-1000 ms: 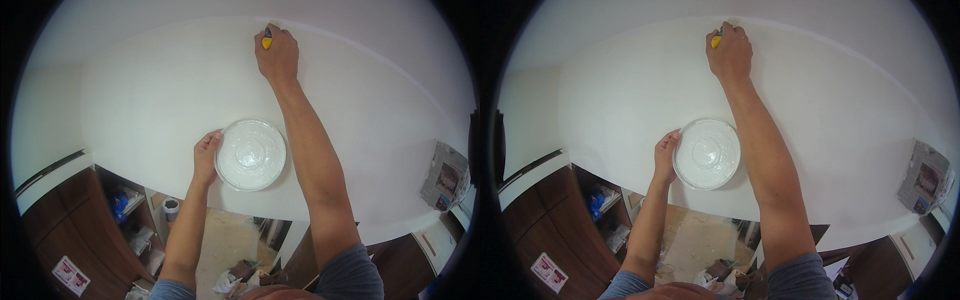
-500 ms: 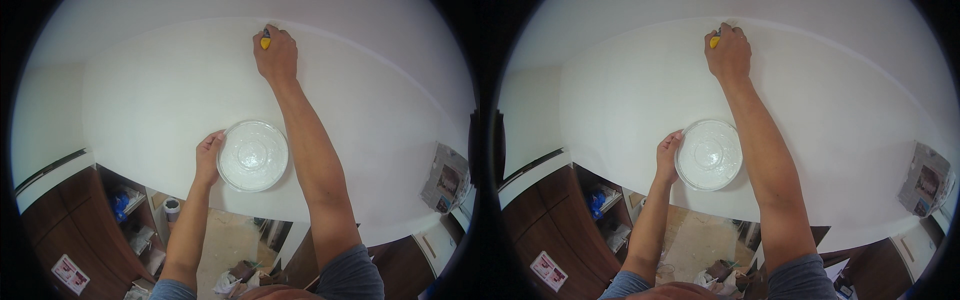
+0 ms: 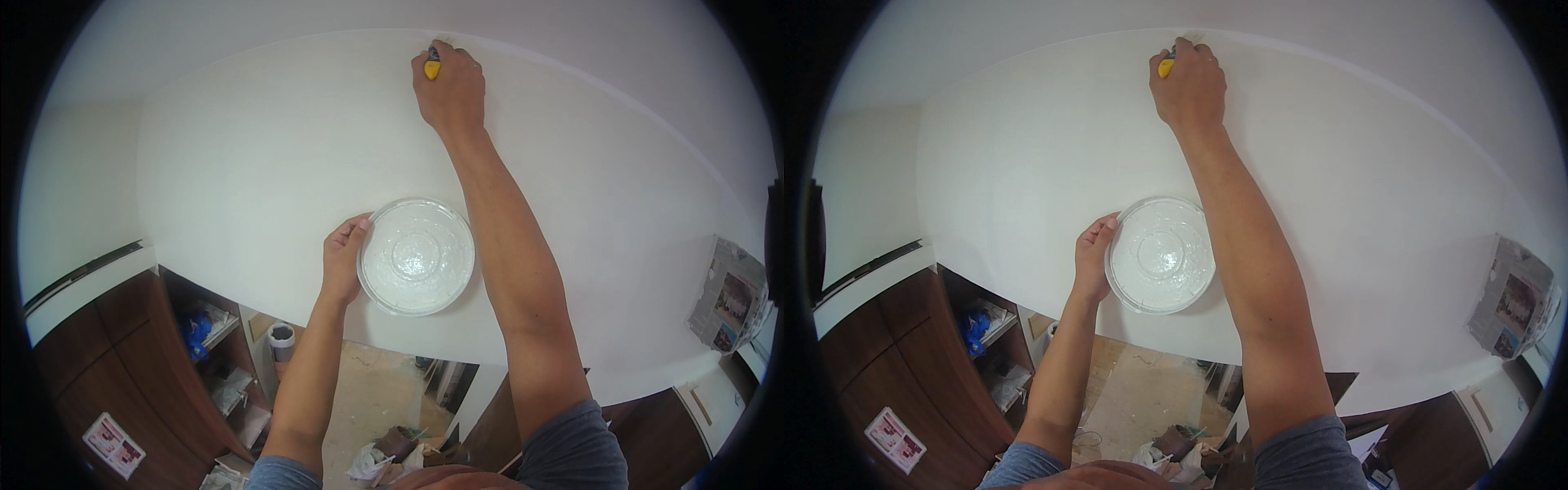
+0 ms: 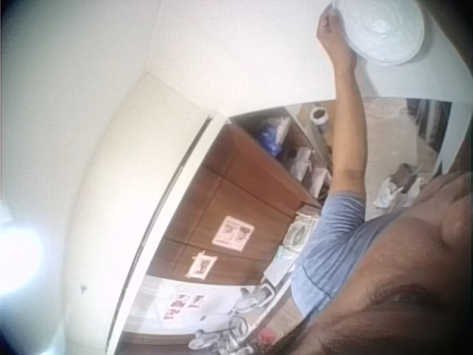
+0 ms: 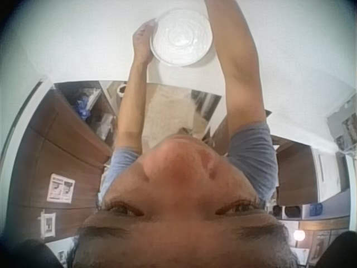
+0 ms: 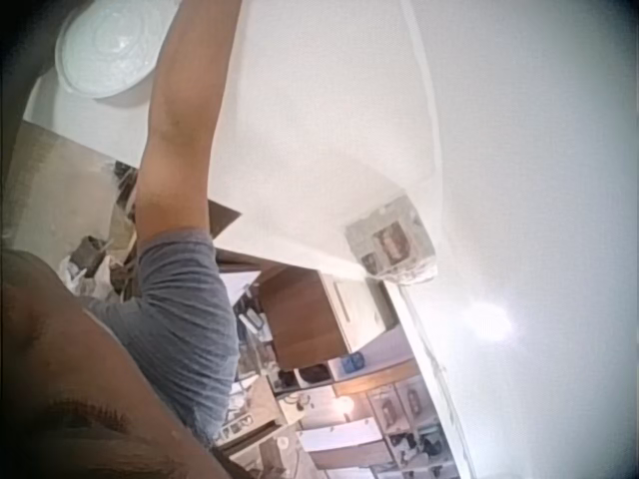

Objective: The person paints the ceiling using a small brush and a paint container. They repeatedly dip the brush into the container and apply white paint to the ceiling surface in short strokes.

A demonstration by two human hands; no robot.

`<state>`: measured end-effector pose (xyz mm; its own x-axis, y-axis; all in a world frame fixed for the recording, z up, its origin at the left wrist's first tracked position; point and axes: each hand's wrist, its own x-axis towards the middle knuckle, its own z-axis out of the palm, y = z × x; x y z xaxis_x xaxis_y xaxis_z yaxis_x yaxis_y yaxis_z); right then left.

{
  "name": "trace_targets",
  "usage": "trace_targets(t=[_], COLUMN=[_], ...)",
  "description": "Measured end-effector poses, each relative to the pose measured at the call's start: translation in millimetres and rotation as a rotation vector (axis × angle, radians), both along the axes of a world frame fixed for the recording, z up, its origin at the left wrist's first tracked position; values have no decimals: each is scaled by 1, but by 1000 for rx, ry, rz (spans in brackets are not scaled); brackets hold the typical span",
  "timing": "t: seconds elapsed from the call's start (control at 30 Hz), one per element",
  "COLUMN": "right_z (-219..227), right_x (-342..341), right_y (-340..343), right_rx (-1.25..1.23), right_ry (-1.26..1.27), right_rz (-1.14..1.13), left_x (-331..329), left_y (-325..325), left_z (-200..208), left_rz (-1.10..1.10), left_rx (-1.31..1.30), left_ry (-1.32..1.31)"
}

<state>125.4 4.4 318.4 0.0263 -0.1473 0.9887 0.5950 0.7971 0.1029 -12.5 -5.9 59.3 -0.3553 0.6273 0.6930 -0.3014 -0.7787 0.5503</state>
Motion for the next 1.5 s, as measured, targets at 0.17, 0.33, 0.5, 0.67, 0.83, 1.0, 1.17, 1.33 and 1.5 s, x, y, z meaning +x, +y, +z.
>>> trace_targets(t=[0.17,0.33,0.5,0.67,0.83,1.0,1.17,1.33,1.5], right_z=[0,0,2,2,1,1,3,2,-6], right_x=[-3,-5,-9,-16,-20,-24,-26,-29,-30], right_y=[-1,-3,-1,-2,1,-2,-2,-1,7], right_rx=[-4,-8,4,-17,16,12,11,32,182], right_ry=[-2,-13,-15,-34,-29,-49,-72,-85,-57], right_rz=[15,17,23,-11,11,10,2,34,69], left_x=[-1,1,0,-1,0,-1,0,-1,0], left_y=[4,-1,2,2,2,3,2,1,0], left_z=[-2,0,-1,-1,-1,-2,-2,-2,-1], left_rz=[12,7,-2,-3,-3,-4,0,9,2], left_rx=[6,4,6,9,7,3,7,6,5], left_ry=[13,-2,0,2,4,5,1,10,11])
